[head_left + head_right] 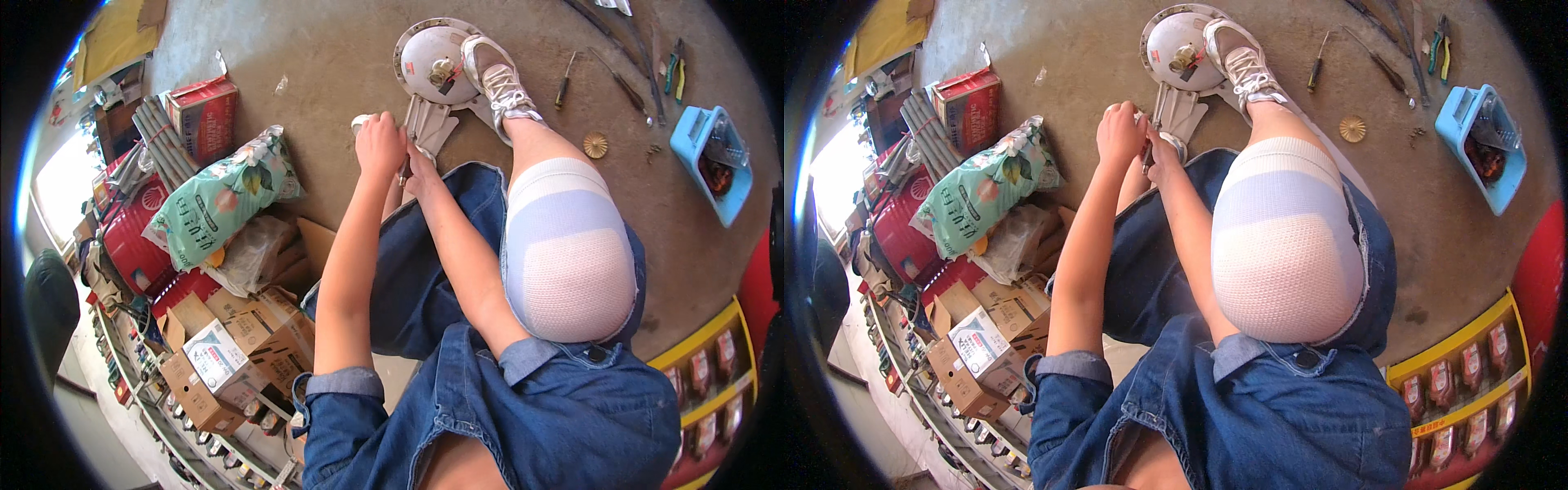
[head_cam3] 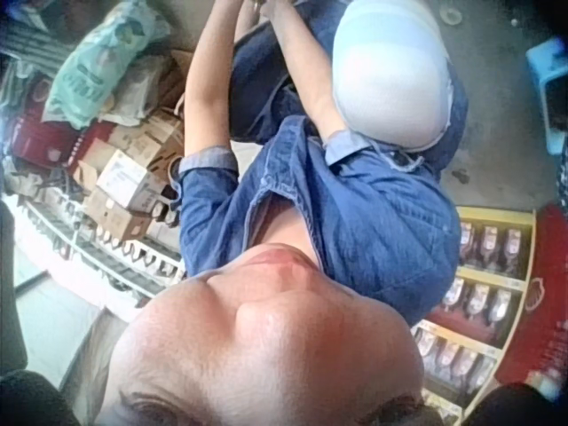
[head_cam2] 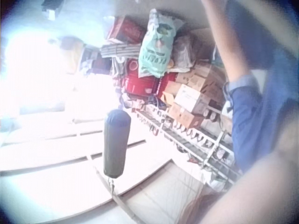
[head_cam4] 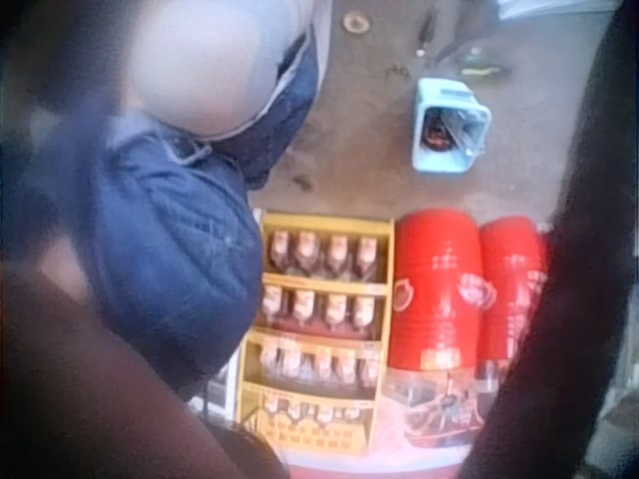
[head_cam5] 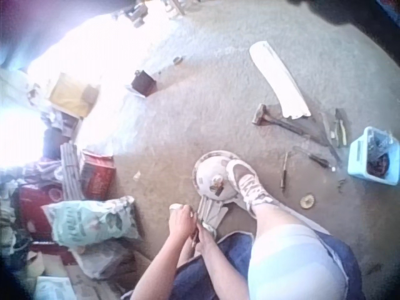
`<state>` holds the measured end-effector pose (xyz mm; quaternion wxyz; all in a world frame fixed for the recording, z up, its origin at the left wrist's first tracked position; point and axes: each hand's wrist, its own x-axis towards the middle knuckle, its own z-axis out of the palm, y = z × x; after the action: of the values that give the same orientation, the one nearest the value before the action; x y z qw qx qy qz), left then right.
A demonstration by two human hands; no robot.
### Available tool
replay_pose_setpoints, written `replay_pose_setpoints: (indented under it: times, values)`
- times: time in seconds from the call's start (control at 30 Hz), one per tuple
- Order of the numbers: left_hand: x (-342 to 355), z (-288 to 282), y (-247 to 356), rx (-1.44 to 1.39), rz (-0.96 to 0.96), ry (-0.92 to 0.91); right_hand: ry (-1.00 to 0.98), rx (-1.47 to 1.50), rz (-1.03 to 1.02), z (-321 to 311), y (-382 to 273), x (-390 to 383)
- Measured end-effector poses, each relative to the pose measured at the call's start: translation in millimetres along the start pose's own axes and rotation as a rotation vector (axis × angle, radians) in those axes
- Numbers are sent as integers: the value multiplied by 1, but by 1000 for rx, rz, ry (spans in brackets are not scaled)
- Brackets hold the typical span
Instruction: The person sits on the floor and uses a screwdriver to remove a blade from a ceiling fan. They then use a hammer to tap the fan's central hub and continue to manipulate the fan's components with their hands.
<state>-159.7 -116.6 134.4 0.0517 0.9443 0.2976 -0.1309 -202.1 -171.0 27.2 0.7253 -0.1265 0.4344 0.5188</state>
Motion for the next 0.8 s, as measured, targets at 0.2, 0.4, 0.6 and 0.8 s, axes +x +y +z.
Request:
replay_pose_setpoints:
  times: [0.2,0.4,0.6,0.8]
  values:
    - [50,92,-22,-302,-246,-180,39,48,-44,4,-4,-18]
    - [69,120,0,-348,-520,-222,-167,-51,-92,-25,12,-3]
    - [72,115,14,-379,-586,-122,-424,-245,-346,-63,42,21]
    - [60,126,-33,-1142,-660,-84,419,-658,-351,-14,42,-44]
